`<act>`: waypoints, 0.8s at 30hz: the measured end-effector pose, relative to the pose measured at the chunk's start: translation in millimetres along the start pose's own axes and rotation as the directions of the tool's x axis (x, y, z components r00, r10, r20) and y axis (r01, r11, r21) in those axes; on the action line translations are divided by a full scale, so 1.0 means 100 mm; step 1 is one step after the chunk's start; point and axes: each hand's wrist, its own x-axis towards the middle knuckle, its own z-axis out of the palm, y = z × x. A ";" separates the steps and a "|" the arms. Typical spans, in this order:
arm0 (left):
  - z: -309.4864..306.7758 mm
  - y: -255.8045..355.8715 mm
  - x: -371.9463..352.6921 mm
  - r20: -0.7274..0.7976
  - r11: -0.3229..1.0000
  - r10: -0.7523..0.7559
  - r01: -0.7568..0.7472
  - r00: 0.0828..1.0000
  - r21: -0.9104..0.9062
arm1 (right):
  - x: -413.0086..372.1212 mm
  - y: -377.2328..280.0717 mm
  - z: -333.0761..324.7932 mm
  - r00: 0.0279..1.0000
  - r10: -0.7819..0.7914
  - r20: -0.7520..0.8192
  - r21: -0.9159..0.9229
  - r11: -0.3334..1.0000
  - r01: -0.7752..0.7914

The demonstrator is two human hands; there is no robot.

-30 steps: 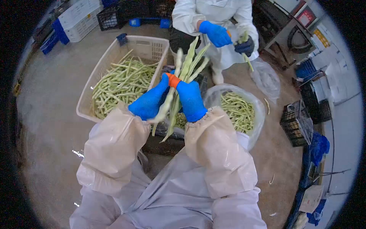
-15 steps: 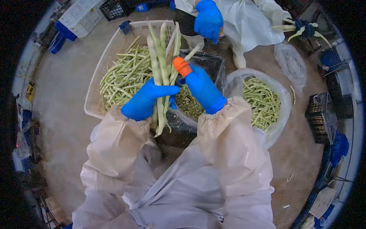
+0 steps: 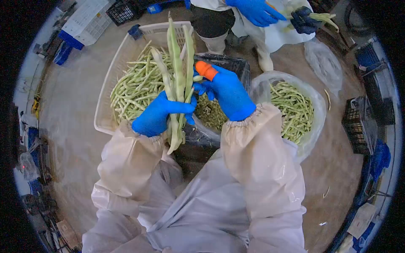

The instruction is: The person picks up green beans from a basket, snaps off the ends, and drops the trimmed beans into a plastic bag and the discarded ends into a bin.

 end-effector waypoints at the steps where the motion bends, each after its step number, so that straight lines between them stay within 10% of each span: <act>1: 0.00 0.02 -0.01 0.032 0.999 0.035 -0.035 0.999 -0.015 | 0.02 0.04 0.01 0.999 -0.038 0.004 0.061 0.997 0.038; 14: -0.20 0.08 0.00 -0.093 0.950 0.088 -0.111 0.992 -0.290 | 0.02 0.07 -0.01 0.963 -0.240 -0.121 0.249 0.932 0.264; 24: -0.35 0.04 0.12 -0.272 0.899 0.077 -0.185 0.959 -0.397 | -0.24 0.26 0.53 0.840 -0.533 0.104 -0.319 0.782 0.535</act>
